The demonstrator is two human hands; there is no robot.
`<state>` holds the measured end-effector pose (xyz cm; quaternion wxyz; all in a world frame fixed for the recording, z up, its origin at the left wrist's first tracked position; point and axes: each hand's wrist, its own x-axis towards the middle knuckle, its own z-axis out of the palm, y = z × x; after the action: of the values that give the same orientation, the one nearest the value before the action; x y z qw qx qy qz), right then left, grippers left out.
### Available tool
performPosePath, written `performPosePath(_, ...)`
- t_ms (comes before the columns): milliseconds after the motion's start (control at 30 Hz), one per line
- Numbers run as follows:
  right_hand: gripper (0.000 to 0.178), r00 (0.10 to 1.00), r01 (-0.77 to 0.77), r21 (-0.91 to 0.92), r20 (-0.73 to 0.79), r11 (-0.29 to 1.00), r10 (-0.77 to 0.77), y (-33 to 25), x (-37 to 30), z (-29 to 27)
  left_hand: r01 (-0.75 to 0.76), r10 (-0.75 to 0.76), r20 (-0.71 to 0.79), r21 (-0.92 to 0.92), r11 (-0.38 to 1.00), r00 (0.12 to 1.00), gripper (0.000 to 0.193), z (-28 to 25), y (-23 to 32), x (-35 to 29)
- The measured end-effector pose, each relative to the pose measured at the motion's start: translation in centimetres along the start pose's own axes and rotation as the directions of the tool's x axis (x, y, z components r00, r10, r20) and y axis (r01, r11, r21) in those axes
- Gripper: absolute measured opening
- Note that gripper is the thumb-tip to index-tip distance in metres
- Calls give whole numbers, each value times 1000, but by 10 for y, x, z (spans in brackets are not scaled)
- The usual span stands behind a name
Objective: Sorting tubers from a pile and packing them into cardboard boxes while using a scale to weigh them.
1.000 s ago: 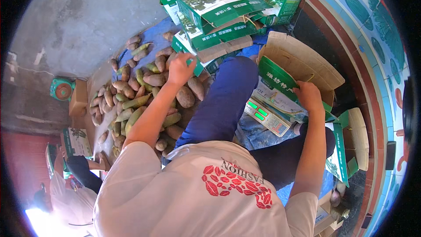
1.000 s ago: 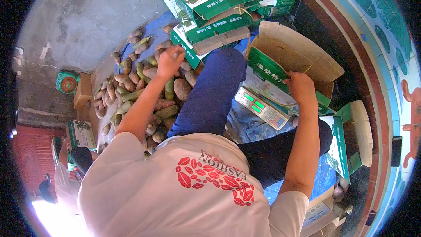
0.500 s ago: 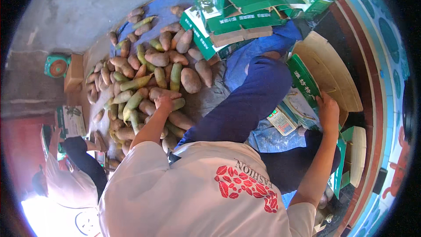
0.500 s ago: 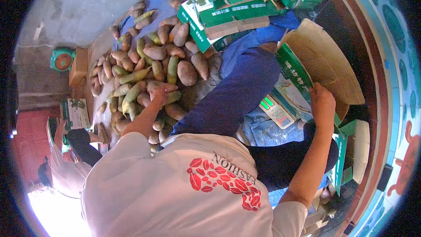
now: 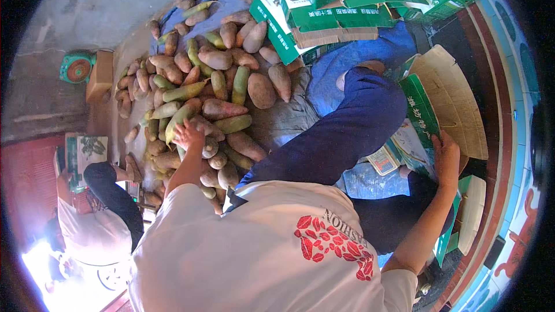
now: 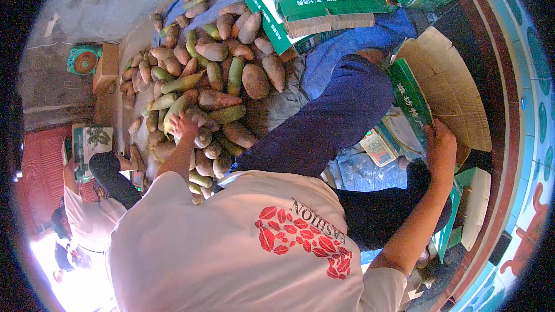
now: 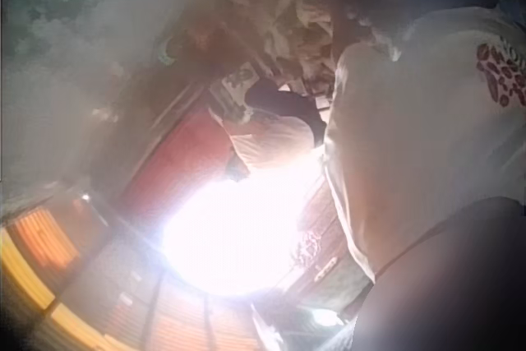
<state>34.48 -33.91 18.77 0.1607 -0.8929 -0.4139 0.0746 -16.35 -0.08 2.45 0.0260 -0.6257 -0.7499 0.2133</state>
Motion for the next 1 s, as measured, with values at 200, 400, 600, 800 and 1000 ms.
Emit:
performPosePath(200, 17, 999, -17, 17, 31, 1000, 16, 1, 1, 0, -253, 254, -69, 31, 967, 965, 59, 10, -14, -16)
performPosePath(400, 17, 999, -14, -4, 46, 1000, 14, 0, -2, -2, -531, 500, 179, 254, 808, 847, 57, -4, 6, -53)
performPosePath(600, 17, 999, 9, -25, 37, 1000, -8, -1, -4, -1, -561, 506, 247, 280, 779, 826, 39, 33, -2, -25)
performPosePath(800, 16, 1000, -11, -3, 22, 1000, 11, -10, -4, -3, -657, 604, 258, 286, 698, 754, 40, 55, -2, 12)
performPosePath(1000, 17, 1000, 22, -25, -5, 999, -22, 3, -7, 3, -617, 590, 248, 38, 786, 768, 65, -61, 40, -27)
